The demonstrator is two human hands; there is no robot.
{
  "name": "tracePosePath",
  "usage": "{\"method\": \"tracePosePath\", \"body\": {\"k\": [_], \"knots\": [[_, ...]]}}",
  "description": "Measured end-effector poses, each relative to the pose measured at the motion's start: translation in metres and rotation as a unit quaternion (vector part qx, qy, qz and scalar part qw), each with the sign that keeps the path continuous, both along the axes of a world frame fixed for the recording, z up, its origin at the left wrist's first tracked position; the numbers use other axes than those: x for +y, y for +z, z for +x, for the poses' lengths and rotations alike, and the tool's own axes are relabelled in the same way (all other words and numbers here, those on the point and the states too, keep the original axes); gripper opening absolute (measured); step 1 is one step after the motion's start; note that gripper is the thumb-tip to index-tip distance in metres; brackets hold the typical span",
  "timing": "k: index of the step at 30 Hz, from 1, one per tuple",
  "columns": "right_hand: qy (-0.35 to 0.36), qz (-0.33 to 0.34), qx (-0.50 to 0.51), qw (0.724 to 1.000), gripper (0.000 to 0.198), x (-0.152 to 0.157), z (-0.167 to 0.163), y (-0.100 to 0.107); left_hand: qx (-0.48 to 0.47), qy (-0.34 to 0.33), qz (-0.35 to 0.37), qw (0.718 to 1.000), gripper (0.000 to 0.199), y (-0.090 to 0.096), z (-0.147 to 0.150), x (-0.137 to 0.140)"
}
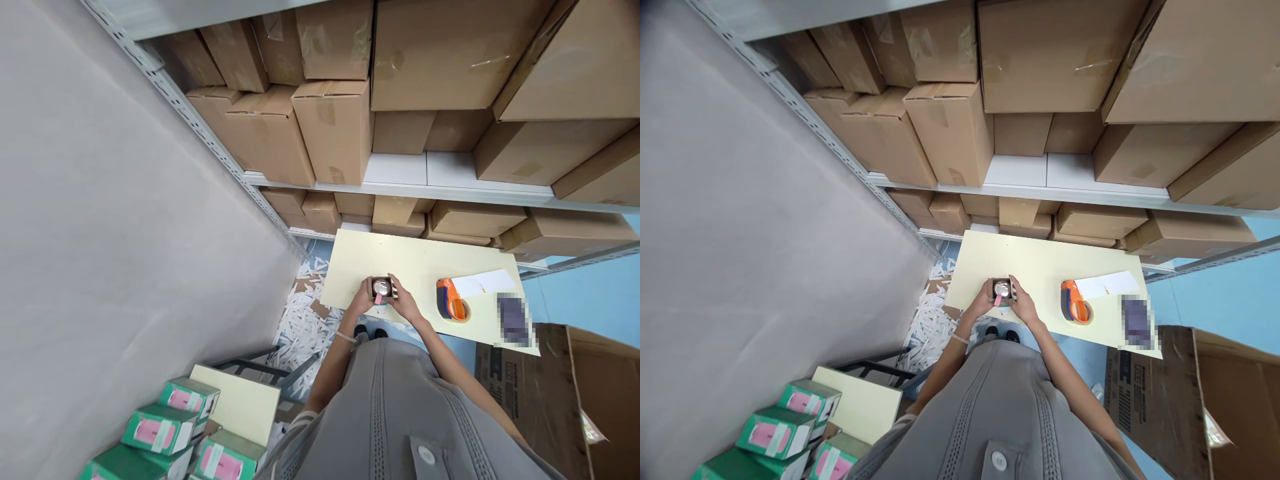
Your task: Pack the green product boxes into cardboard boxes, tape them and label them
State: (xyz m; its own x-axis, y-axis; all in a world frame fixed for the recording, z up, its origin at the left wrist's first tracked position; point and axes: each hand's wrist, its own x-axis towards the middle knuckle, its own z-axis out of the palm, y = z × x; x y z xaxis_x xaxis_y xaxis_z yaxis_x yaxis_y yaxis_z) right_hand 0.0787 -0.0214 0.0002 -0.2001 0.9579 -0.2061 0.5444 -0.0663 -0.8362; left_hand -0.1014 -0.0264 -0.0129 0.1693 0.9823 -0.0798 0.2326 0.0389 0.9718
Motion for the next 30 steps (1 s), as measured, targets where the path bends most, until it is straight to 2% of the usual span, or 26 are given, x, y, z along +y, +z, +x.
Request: {"method": "tracePosePath", "body": {"k": [5,9,12,15,22,25,30], "knots": [[-0.010,0.004,-0.003,1.000,0.078,-0.003,-0.001,-0.002,0.072,0.001,0.014,0.997,0.079,0.025,-0.003,-0.007],[-0.023,0.009,-0.002,1.000,0.080,-0.005,-0.001,-0.005,0.165,0.002,0.100,0.981,0.074,0.049,-0.003,-0.014],[-0.024,0.015,0.006,1.000,0.080,-0.005,-0.003,-0.006,0.259,-0.034,0.157,0.952,0.051,0.061,-0.003,-0.015],[-0.028,0.022,0.004,0.999,0.081,-0.005,-0.004,-0.005,0.301,-0.079,0.165,0.936,0.026,0.063,-0.004,-0.011],[-0.024,0.012,-0.037,0.999,0.076,-0.006,-0.008,0.002,0.245,-0.080,0.168,0.952,0.025,0.066,-0.001,-0.001],[-0.034,0.009,-0.049,0.998,0.076,-0.006,-0.009,0.003,0.201,-0.067,0.170,0.962,0.026,0.076,0.003,0.004],[-0.053,0.006,-0.047,0.997,0.080,-0.003,-0.009,0.000,0.094,-0.002,0.150,0.984,0.030,0.099,0.008,0.015]]}}
